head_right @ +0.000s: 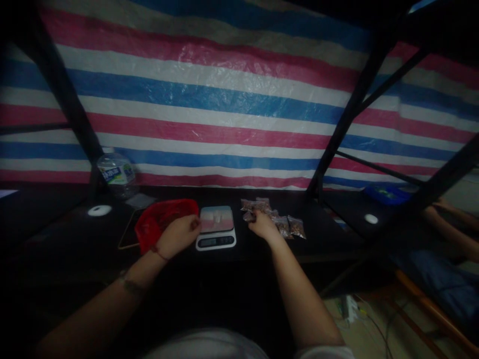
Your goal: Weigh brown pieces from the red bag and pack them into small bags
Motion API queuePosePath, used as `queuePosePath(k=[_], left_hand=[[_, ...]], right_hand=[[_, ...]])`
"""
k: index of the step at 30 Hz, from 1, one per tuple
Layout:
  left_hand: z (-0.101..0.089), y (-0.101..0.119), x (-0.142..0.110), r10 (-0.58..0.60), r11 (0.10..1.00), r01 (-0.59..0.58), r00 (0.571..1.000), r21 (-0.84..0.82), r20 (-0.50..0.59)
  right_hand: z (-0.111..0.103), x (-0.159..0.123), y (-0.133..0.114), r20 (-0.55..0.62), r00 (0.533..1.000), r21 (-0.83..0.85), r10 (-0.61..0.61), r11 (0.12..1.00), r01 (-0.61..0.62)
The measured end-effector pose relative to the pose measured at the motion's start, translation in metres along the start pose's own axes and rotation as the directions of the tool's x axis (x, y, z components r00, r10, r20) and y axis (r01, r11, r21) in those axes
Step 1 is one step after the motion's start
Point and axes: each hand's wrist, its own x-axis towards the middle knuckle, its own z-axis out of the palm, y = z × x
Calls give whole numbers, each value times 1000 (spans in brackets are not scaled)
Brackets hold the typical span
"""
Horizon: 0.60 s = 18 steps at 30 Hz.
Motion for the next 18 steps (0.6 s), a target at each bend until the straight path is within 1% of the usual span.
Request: queuePosePath(k=[1, 3, 4, 6, 8, 9, 11, 12, 13, 15, 18], left_hand=[[3, -2, -4, -21, 1000, 21, 999, -5, 24], [9, -4, -13, -64, 996, 68, 996, -60, 59], [12, -5, -16, -79, 991, 86, 994, -104, 71], [17, -7, -22, -87, 975, 103, 992, -196, 89], [21, -8, -25, -75, 959, 100, 992, -266, 103], [23, -9, -25, -69, 953, 97, 992, -287, 106], [24, -8, -25, -67, 949, 95, 992, -302, 103], [25, -8, -25, -69, 949, 96, 993, -301, 100], [26, -8, -25, -73, 949, 99, 992, -299, 99], [29, -8, -25, -81, 946, 109, 991, -305, 102], [35, -6, -26, -76, 931, 108, 992, -349, 103]], right_hand=[[-1, 0, -1, -11, 1000, 66, -2, 998, 3], [-2, 0, -4, 11, 1000, 222, 13, 975, -15], [0, -1, -6, 33, 999, 311, 19, 950, -28], [4, -3, -11, 81, 996, 488, 22, 871, -59], [10, -6, -14, 160, 987, 635, 6, 765, -108], [13, -8, -15, 220, 975, 687, -12, 712, -147], [19, -10, -16, 342, 937, 744, -67, 629, -226], [21, -10, -16, 386, 917, 754, -96, 605, -254], [22, -11, -16, 419, 900, 757, -122, 594, -272], [21, -11, -15, 455, 879, 745, -145, 602, -286], [12, -13, -17, 453, 883, 681, -127, 688, -250]])
